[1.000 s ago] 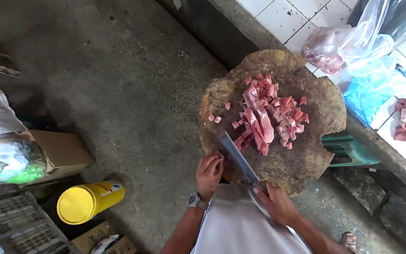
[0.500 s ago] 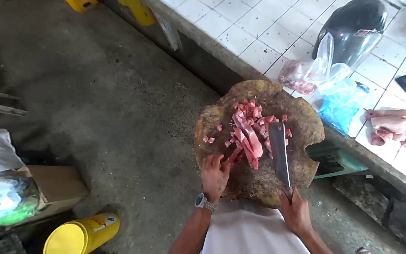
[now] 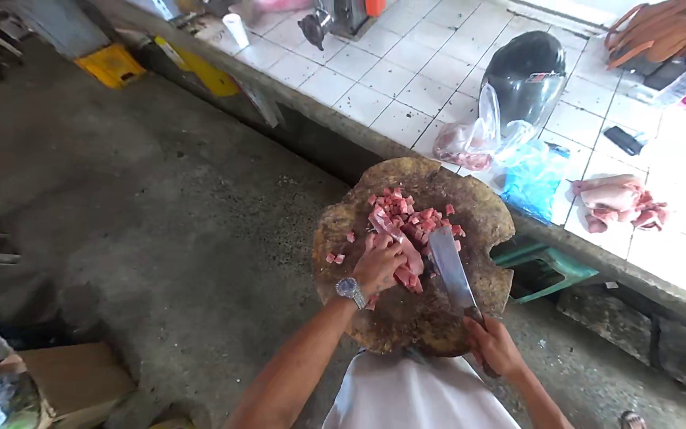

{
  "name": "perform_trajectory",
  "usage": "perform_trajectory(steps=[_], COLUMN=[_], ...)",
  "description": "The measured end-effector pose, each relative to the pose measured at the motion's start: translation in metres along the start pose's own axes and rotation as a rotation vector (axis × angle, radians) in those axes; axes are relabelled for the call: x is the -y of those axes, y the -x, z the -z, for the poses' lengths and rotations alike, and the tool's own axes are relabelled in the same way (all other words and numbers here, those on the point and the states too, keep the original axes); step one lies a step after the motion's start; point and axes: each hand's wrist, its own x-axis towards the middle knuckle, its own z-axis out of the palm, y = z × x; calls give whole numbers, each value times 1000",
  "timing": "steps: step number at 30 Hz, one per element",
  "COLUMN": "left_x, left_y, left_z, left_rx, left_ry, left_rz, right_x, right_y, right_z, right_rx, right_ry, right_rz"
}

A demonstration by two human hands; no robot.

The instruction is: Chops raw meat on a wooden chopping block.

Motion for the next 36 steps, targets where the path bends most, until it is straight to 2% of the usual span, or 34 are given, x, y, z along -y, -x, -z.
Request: perform_trajectory(steps=[3, 5, 7, 11, 14, 16, 19, 22, 26, 30, 32, 34, 36], left_x=[14, 19, 21, 31, 50, 53, 61, 60, 40, 16, 8, 1, -8], left_y=[3, 5, 9, 19, 31, 41, 52, 55, 67, 74, 79, 91, 102], left_z=[3, 9, 19, 46, 58, 74, 92, 98, 104, 80, 49, 12, -10], left_rx=[-52, -108, -173, -419, -553, -639, -758, -839, -831, -812, -678, -446, -410], left_ry=[127, 229, 383, 664, 762, 828, 907, 986, 1096, 1363, 1471, 1436, 1375], left_rz=[-56, -30, 58, 373, 584, 656, 633, 640, 747, 831, 909, 1024, 1123], right_x=[8, 12, 11, 1, -10, -5, 12, 32, 70, 95, 99, 99, 99], right_y=[-1, 0, 6, 18, 21, 20, 7, -16, -40, -56, -61, -65, -67], right_z=[-4, -3, -4, -10, -6, -8, -30, -63, -84, -78, -75, -73, -71], right_rx=[-135, -190, -195, -134, -4, 179, 474, 620, 510, 326, 245, 188, 167], right_ry=[60, 95, 66, 26, 250, 431, 637, 696, 743, 806, 843, 841, 832], right_rz=[93, 131, 134, 161, 264, 293, 252, 245, 213, 145, 137, 136, 142])
